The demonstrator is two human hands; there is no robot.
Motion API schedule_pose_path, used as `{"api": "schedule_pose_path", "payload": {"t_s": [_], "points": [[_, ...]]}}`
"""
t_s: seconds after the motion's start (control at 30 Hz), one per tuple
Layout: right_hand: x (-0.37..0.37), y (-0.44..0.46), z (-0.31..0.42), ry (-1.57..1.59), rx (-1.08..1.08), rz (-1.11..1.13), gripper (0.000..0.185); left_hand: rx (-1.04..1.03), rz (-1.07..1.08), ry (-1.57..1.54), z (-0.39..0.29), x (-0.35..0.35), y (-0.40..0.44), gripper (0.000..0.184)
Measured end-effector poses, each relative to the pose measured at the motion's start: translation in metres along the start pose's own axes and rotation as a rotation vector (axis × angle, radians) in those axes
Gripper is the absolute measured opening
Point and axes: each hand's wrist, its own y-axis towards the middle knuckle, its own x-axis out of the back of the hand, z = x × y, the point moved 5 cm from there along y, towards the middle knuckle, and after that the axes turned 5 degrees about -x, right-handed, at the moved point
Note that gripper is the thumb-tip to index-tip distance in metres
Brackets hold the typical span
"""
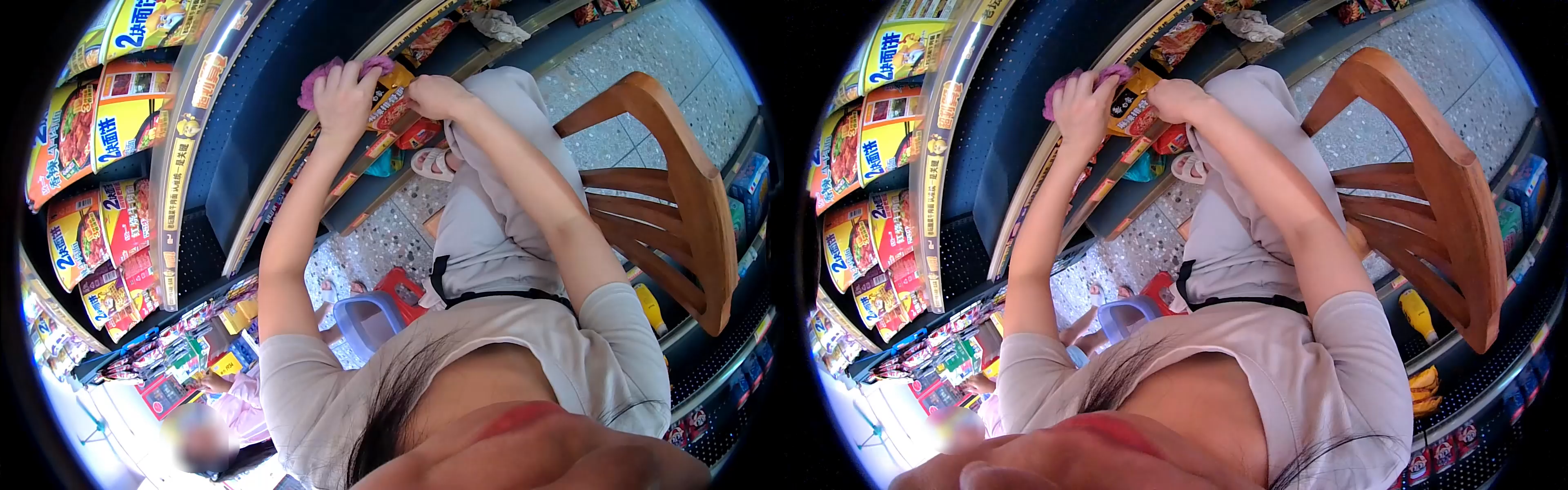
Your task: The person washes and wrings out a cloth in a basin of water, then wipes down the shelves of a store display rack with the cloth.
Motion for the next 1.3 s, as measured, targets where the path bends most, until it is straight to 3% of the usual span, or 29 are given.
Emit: {"api": "schedule_pose_path", "payload": {"t_s": [0.53, 1.17, 1.3], "points": [[-0.006, 0.008, 0.002, -0.025, 0.035, 0.064, 0.018, 0.066, -0.042, -0.010, 0.001, 0.002, -0.008, 0.012], [-0.018, 0.010, -0.008, -0.057, 0.037, 0.101, 0.023, -0.007, -0.247, 0.023, -0.035, -0.032, 0.083, 0.012], [-0.016, 0.009, -0.007, -0.090, -0.003, 0.121, 0.023, 0.047, -0.059, -0.096, -0.033, -0.023, 0.083, 0.014]]}}
